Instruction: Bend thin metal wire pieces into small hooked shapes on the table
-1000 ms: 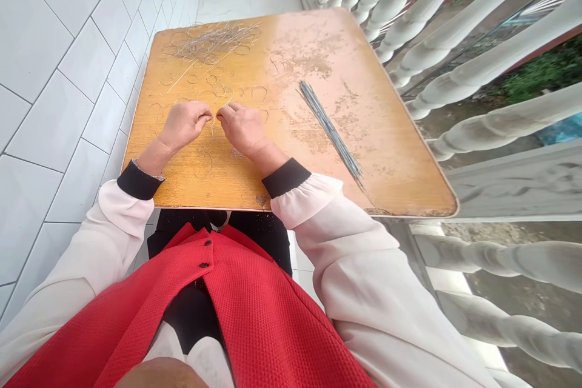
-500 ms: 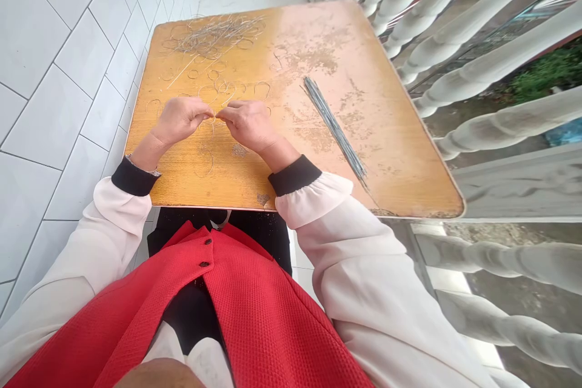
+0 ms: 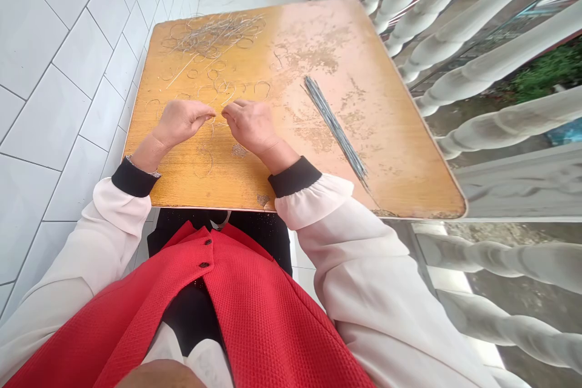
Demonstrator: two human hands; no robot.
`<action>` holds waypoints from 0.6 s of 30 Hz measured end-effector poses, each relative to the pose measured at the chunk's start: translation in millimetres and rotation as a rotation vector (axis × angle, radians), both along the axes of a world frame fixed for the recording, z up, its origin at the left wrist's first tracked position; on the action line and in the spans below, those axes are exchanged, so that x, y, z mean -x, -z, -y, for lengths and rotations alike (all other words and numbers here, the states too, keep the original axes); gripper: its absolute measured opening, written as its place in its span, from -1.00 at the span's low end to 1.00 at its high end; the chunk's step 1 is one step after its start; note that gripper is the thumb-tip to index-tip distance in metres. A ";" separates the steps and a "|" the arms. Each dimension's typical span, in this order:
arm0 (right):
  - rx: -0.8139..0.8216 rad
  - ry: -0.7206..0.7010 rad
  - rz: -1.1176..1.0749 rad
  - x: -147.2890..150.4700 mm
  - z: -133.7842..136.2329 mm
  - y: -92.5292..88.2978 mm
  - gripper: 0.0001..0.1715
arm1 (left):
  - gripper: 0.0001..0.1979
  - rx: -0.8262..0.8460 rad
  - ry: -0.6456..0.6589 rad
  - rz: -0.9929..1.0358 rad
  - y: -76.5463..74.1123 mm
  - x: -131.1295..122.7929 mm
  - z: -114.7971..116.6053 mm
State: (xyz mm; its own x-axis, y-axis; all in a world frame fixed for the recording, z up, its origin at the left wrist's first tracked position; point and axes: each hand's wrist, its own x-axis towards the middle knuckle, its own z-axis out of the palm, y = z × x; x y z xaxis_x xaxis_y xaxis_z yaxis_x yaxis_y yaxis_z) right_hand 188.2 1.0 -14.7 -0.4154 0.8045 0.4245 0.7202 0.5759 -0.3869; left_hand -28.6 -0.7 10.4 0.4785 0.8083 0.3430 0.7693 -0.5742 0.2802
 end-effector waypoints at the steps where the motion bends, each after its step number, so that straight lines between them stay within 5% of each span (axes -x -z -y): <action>1: 0.001 0.006 0.002 0.1 0.4 -0.4 -0.58 | -0.70 0.012 -0.007 -0.014 -2.0 -0.3 1.0; 11: -0.057 0.040 0.026 8.5 2.4 4.2 -0.56 | -0.75 -0.018 -0.112 -0.120 1.4 -7.4 -0.3; 18: -0.062 0.005 0.042 3.7 1.8 3.8 -0.57 | -0.69 -0.072 -0.063 -0.167 4.4 -9.6 0.1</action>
